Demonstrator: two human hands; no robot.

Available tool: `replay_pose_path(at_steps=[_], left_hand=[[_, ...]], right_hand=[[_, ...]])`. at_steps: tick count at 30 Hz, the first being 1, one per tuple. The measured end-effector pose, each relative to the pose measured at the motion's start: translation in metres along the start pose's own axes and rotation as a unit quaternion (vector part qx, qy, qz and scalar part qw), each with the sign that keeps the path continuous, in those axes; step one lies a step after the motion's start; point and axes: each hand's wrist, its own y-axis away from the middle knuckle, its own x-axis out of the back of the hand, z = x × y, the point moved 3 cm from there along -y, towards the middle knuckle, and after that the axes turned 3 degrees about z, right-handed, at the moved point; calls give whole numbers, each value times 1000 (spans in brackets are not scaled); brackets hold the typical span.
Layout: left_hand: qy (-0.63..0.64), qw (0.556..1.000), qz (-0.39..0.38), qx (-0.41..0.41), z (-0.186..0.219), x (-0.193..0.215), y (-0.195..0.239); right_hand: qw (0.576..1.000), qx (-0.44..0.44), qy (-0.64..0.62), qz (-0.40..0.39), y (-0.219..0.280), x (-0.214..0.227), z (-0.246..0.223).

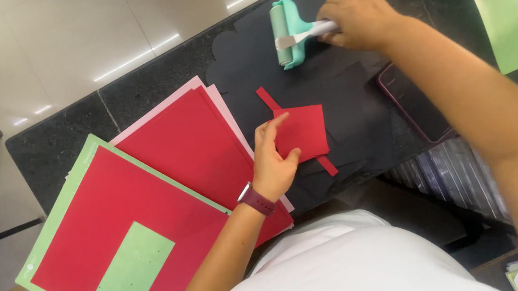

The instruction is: Preparing a craft cutting mat by removing old scraps and applying a new sheet of paper using a roller and scraper.

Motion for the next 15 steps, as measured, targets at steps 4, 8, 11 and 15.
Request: replay_pose_path(at_steps=[4,8,11,15], left_hand=[[-22,999,-25,32,2,1,5],[-12,1000,0,14,-2,1,3],[-6,1000,16,-12,-3,-10,-4],[-11,995,68,-75,-1,-28,-15]], right_hand=[[996,-67,-29,-53,35,19,42],[975,-213,-57,-36,98,34,87],[941,-327,-78,-39,134,24,96],[895,-439,-72,23,161,-21,122]])
